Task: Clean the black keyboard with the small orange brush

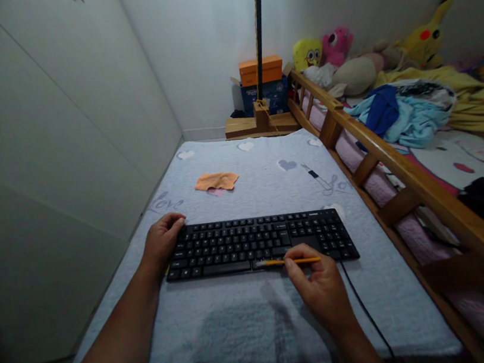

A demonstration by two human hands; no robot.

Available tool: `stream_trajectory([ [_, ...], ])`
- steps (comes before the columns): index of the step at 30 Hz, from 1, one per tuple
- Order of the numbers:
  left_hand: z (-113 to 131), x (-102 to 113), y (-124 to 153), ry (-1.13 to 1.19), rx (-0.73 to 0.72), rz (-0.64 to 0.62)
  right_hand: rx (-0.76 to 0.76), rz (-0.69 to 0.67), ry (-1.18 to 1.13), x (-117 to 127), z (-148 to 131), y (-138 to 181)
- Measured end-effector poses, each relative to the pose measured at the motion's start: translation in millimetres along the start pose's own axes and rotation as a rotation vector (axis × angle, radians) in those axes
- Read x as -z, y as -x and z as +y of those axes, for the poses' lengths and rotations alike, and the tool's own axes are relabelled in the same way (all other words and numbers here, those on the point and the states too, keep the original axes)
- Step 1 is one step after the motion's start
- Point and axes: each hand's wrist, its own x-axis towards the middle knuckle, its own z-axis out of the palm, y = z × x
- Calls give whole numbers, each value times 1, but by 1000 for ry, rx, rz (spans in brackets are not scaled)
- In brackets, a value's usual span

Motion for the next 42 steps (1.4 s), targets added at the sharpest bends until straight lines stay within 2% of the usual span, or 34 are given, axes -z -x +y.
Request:
stream_trajectory([
  [5,5,1,2,-8,6,1,17,-81,-6,-19,-7,2],
  [8,6,1,2,-10,9,0,23,-80,28,-20,-7,1],
  [23,4,0,2,2,29,-6,-26,56,231,32,6,-1],
  [27,3,1,2,-14,26,1,-36,127,284,46,6,1],
  [32,4,2,2,-32,29,4,-20,234,231,46,2,1],
  [39,3,2,0,-48,36,10,-3,119,260,47,7,1],
  [42,2,2,0,-52,31,7,3,143,254,50,8,1],
])
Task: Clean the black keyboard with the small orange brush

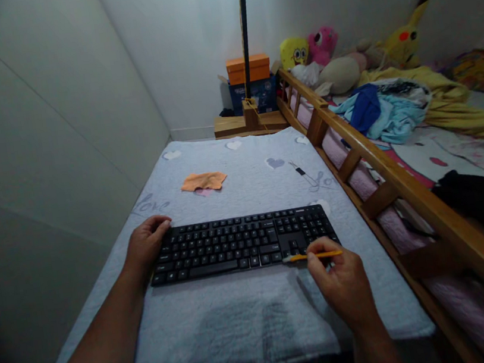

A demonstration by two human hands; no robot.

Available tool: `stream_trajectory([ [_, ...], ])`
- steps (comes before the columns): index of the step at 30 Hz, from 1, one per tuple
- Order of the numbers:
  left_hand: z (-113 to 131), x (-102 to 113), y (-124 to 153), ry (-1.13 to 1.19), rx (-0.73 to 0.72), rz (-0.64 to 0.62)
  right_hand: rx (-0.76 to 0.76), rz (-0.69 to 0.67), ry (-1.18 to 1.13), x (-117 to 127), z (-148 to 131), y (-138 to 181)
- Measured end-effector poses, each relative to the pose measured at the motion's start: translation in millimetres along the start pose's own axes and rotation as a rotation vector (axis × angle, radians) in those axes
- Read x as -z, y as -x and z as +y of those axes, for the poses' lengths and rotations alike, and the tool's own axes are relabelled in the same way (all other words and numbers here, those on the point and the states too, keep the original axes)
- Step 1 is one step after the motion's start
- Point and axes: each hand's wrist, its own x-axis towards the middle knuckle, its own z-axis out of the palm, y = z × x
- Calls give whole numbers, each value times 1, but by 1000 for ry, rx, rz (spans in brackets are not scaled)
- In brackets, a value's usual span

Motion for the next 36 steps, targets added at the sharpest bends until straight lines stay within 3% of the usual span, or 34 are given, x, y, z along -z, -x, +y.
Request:
stream_trajectory([
  [3,1,0,1,8,-1,0,-2,28,-11,-1,0,-1],
  [9,6,1,3,23,9,-3,-52,-73,-31,1,2,1],
  [15,7,1,2,17,7,-3,-51,29,-47,1,1,-1],
  [20,6,1,2,2,1,1,-41,-33,-24,4,3,-1],
  [25,6,1,3,16,5,1,-31,1,-33,7,-1,-2],
  [30,5,1,2,12,3,11,-20,-94,-32,9,-2,-2],
  [36,5,1,1,11,6,3,-9,-36,-55,9,-1,-2],
])
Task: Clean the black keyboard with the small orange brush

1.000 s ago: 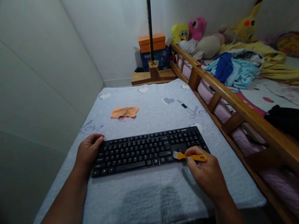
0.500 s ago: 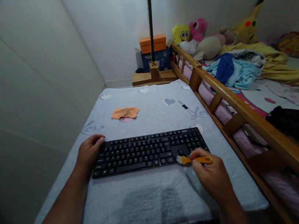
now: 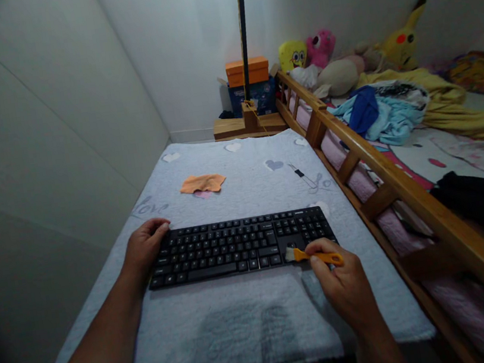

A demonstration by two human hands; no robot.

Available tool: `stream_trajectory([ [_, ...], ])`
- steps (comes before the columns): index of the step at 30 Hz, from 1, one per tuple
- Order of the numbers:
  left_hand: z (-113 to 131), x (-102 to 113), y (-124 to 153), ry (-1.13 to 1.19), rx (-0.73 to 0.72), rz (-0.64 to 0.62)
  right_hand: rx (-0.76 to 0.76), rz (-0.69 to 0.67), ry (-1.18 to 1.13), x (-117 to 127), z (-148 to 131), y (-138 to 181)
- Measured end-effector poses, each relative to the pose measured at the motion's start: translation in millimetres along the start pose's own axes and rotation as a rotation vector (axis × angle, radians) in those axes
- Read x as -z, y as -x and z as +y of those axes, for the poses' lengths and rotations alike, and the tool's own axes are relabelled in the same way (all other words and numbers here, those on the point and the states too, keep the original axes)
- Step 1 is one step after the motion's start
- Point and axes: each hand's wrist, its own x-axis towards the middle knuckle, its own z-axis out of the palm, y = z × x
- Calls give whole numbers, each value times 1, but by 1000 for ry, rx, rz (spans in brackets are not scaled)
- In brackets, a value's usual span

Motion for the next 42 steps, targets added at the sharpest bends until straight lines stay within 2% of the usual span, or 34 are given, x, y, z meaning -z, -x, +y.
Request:
stream_trajectory([
  [5,-2,-1,0,3,-1,7,7,-90,-7,1,0,0],
  [10,-2,-1,-1,0,-4,0,16,-19,-2,1,0,-1],
  [15,0,0,0,-8,-1,-2,-12,-145,-25,3,3,1],
  [22,1,0,2,-12,5,-2,19,32,-18,3,9,0],
  [27,3,0,1,-38,11,-3,63,-39,-26,-5,5,0],
  [32,2,0,1,-49,7,7,82,-150,-23,-2,3,1],
  [38,2,1,1,-49,5,12,66,-49,-29,-2,6,1],
  [42,1,0,0,-44,16,7,67,-99,-21,-2,5,2],
])
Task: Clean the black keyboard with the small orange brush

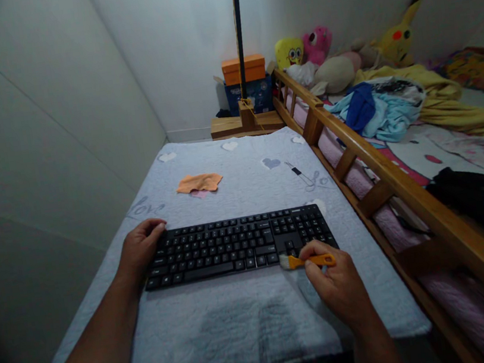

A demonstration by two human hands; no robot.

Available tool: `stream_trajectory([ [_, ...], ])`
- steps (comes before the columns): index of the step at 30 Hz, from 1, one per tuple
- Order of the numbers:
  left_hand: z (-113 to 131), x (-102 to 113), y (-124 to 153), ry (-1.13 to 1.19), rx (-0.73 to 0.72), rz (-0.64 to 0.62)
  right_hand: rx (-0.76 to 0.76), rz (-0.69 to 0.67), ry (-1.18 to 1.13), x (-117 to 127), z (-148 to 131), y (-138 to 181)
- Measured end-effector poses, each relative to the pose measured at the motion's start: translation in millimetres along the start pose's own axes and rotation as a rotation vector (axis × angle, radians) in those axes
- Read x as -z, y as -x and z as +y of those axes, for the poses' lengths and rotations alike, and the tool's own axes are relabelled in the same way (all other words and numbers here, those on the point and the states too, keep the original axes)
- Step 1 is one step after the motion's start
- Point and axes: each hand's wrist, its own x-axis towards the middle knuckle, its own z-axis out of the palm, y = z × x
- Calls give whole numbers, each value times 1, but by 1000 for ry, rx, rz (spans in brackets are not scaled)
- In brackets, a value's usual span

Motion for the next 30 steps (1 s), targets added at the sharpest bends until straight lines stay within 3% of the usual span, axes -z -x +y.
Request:
stream_trajectory([
  [7,-2,-1,-1,5,2,-2,-1,104,10,-3,6,-1],
  [14,-3,-1,0,21,-4,5,-4,8,29,6,-1,-1],
  [20,-3,0,0,5,4,6,7,98,18,4,1,-1],
  [26,4,1,1,2,4,1,-12,0,13,8,2,1],
  [30,5,1,2,0,5,-3,-17,109,19,11,7,2],
])
